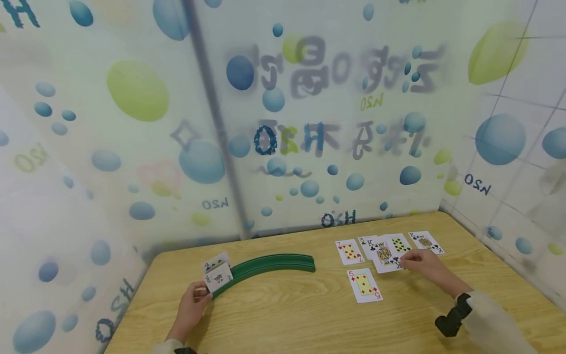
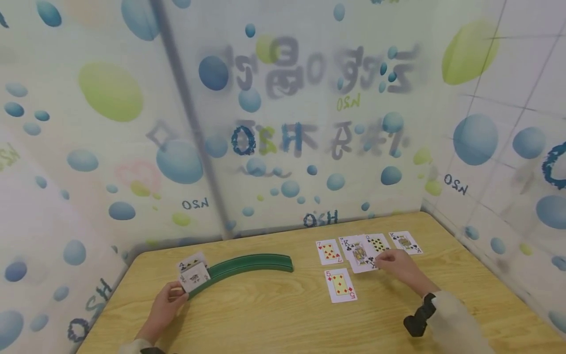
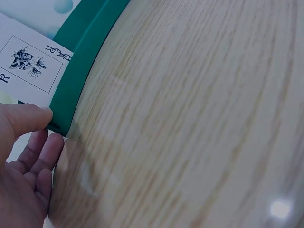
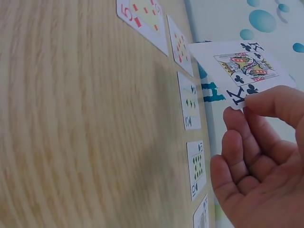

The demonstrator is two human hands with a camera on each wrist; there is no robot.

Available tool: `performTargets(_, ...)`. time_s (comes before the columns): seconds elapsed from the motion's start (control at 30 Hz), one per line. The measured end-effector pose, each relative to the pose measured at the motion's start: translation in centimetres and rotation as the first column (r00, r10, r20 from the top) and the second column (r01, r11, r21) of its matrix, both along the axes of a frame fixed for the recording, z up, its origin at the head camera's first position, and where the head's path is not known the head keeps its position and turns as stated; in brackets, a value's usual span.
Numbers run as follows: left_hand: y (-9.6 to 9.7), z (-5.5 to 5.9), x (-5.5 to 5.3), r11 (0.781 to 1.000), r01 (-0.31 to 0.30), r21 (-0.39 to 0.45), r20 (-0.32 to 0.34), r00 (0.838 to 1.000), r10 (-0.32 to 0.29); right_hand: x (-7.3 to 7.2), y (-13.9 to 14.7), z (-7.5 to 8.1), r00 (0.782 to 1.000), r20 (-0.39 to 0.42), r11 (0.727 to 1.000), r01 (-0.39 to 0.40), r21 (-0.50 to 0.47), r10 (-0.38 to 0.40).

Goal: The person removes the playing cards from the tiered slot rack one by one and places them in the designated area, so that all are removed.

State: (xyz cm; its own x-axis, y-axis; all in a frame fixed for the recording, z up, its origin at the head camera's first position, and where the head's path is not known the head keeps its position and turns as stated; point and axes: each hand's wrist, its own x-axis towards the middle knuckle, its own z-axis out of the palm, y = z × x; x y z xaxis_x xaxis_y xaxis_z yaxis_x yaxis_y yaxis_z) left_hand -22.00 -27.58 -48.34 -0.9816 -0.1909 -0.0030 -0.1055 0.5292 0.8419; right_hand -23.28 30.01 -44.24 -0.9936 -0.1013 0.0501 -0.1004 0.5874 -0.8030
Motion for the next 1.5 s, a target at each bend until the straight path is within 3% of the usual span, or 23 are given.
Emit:
performTargets(0.2, 0.2, 0.1, -0.1, 1.0, 0.005, 0.009, -0.002, 1.0, -0.005, 0.5, 1.0, -0.6, 0.996, 0.089, 0.999, 0.018, 0.04, -0.021)
performTargets(0.37, -0.1, -0.4, -0.1, 1.0, 0.008, 0.018, -0.047, 0.999, -0.008, 0.7, 1.1, -1.3, 0.99, 0.136, 0.998, 0.029, 0.05, -0.036)
performTargets(0.7, 0.1, 0.2, 0.3, 1.0, 0.018, 0.006, -0.005, 1.0, -0.018, 0.8, 1.0, -2.1, 0.972, 0.215, 0.994, 0.076, 0.084, -0.092)
performTargets(1.33, 0.2, 0.4, -0.1, 1.0, 0.017, 0.006, 0.014, 1.0, -0.017, 0.8, 0.4, -2.4, 0.982, 0.164, 0.975, 0.059, 0.214, -0.095)
performTargets(1.5, 0.3, 0.4, 0.1, 1.0, 0.011, 0.012, 0.012, 1.0, -0.011, 1.1, 0.2, -2.4, 0.992, 0.111, 0.969, 0.035, 0.246, -0.064)
